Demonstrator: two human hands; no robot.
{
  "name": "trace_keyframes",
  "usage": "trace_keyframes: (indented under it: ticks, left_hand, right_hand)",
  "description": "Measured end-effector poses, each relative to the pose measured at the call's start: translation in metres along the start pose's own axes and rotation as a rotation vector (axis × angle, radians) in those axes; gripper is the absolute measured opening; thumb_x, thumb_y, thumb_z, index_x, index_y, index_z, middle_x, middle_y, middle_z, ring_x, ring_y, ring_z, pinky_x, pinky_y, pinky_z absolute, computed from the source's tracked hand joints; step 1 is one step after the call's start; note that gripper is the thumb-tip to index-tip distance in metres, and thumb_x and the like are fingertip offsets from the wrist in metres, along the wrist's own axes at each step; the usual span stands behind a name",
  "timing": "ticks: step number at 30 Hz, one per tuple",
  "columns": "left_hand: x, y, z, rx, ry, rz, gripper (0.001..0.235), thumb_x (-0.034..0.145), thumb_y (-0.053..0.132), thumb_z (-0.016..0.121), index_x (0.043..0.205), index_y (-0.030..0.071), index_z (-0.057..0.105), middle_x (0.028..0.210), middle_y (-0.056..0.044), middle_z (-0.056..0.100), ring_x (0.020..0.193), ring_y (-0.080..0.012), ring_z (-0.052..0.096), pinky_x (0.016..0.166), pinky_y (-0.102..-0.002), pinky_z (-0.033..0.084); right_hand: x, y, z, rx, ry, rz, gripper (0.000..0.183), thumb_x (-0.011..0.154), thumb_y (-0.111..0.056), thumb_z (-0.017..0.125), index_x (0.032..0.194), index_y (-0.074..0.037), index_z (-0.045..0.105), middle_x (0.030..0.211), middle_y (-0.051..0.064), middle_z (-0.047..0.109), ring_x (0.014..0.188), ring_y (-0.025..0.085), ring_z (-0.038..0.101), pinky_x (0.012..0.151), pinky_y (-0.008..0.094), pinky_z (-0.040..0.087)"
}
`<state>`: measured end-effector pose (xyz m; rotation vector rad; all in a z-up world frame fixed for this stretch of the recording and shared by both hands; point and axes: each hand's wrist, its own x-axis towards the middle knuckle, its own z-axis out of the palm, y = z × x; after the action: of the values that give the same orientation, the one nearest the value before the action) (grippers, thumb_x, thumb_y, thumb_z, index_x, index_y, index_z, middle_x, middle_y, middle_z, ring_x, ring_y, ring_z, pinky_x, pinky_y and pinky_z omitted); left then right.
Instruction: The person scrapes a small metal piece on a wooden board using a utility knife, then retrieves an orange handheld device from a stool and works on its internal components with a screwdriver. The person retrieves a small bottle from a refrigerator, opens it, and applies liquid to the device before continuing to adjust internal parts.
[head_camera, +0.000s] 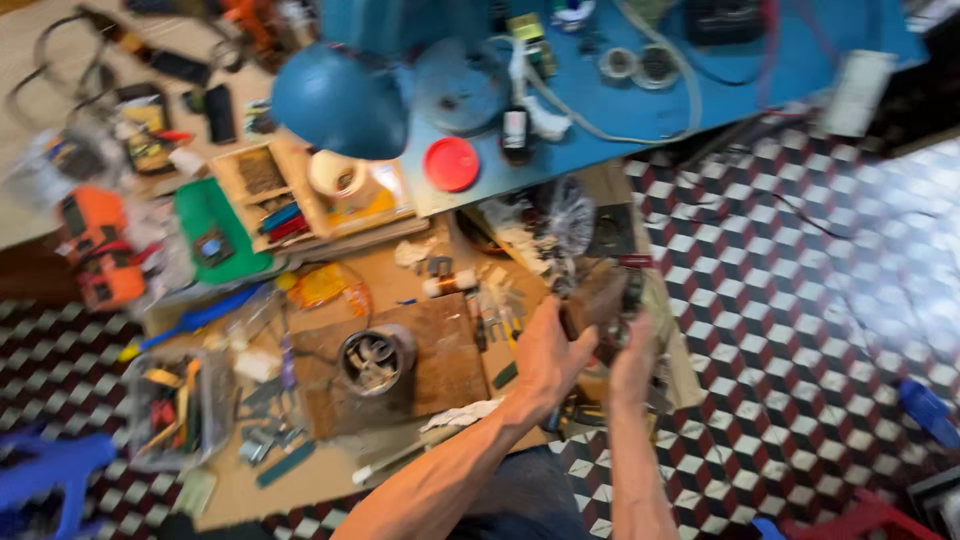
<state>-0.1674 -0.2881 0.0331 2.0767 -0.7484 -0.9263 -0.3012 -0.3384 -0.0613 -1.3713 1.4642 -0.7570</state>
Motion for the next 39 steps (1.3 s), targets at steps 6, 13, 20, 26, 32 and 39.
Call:
trace_keyframes:
  ticks: [6, 13, 20, 26, 32, 39]
  left_hand:
    - [0.002, 0.01, -0.008, -0.11, 0.042, -0.191, 0.054, 0.075, 0.036, 0.076, 0.113, 0.001, 0.063, 0.104, -0.022, 0.073, 0.096, -0.0385, 0.071, 0.086, -0.048, 0.054]
    - [0.005, -0.005, -0.035, -0.233, 0.043, -0.19, 0.06, 0.077, 0.04, 0.074, 0.117, -0.002, 0.062, 0.107, -0.024, 0.072, 0.097, -0.0354, 0.071, 0.086, -0.046, 0.055]
    - [-0.029, -0.042, -0.094, -0.322, -0.086, -0.174, 0.063, 0.075, 0.039, 0.074, 0.123, 0.0, 0.062, 0.102, -0.018, 0.073, 0.086, -0.0251, 0.071, 0.074, -0.037, 0.058]
    - [-0.075, -0.153, -0.206, -0.791, -0.073, -0.249, 0.041, 0.091, 0.032, 0.074, 0.12, 0.004, 0.07, 0.099, -0.003, 0.073, 0.081, -0.0081, 0.064, 0.068, -0.026, 0.051]
    - [-0.071, -0.248, -0.237, -0.45, 0.196, -0.195, 0.042, 0.093, 0.04, 0.073, 0.111, 0.002, 0.072, 0.104, -0.007, 0.071, 0.095, -0.0144, 0.063, 0.084, -0.032, 0.051]
    - [-0.069, -0.265, -0.215, -0.856, 0.181, -0.244, 0.059, 0.085, 0.044, 0.072, 0.132, 0.01, 0.062, 0.123, -0.003, 0.069, 0.112, -0.0147, 0.061, 0.097, -0.03, 0.047]
  right_hand:
    - [-0.005, -0.015, 0.015, -0.203, -0.26, -0.623, 0.062, 0.117, -0.037, 0.025, 0.159, 0.008, 0.028, 0.165, 0.026, 0.033, 0.154, 0.037, 0.033, 0.128, 0.047, 0.029]
    - [-0.024, -0.059, 0.004, -0.08, -0.318, 0.019, 0.059, 0.112, -0.037, 0.025, 0.154, 0.004, 0.034, 0.156, 0.03, 0.038, 0.144, 0.041, 0.044, 0.114, 0.05, 0.043]
    - [-0.016, -0.029, 0.014, -0.456, -0.309, -0.143, 0.074, 0.11, -0.051, 0.031, 0.156, 0.007, 0.036, 0.159, 0.032, 0.038, 0.144, 0.045, 0.04, 0.12, 0.049, 0.031]
    - [-0.045, -0.042, 0.071, 0.16, -0.632, 0.363, 0.074, 0.109, -0.056, 0.038, 0.157, 0.0, 0.036, 0.151, 0.011, 0.044, 0.14, 0.015, 0.038, 0.11, 0.033, 0.027]
    - [-0.108, -0.087, 0.157, 0.195, -0.785, 0.226, 0.053, 0.097, -0.03, 0.063, 0.143, -0.004, 0.056, 0.134, 0.006, 0.065, 0.12, 0.015, 0.06, 0.104, 0.031, 0.045]
    - [-0.121, -0.085, 0.179, 0.234, -0.79, 0.454, 0.052, 0.095, -0.029, 0.064, 0.143, -0.01, 0.055, 0.13, 0.004, 0.065, 0.113, 0.016, 0.061, 0.094, 0.036, 0.049]
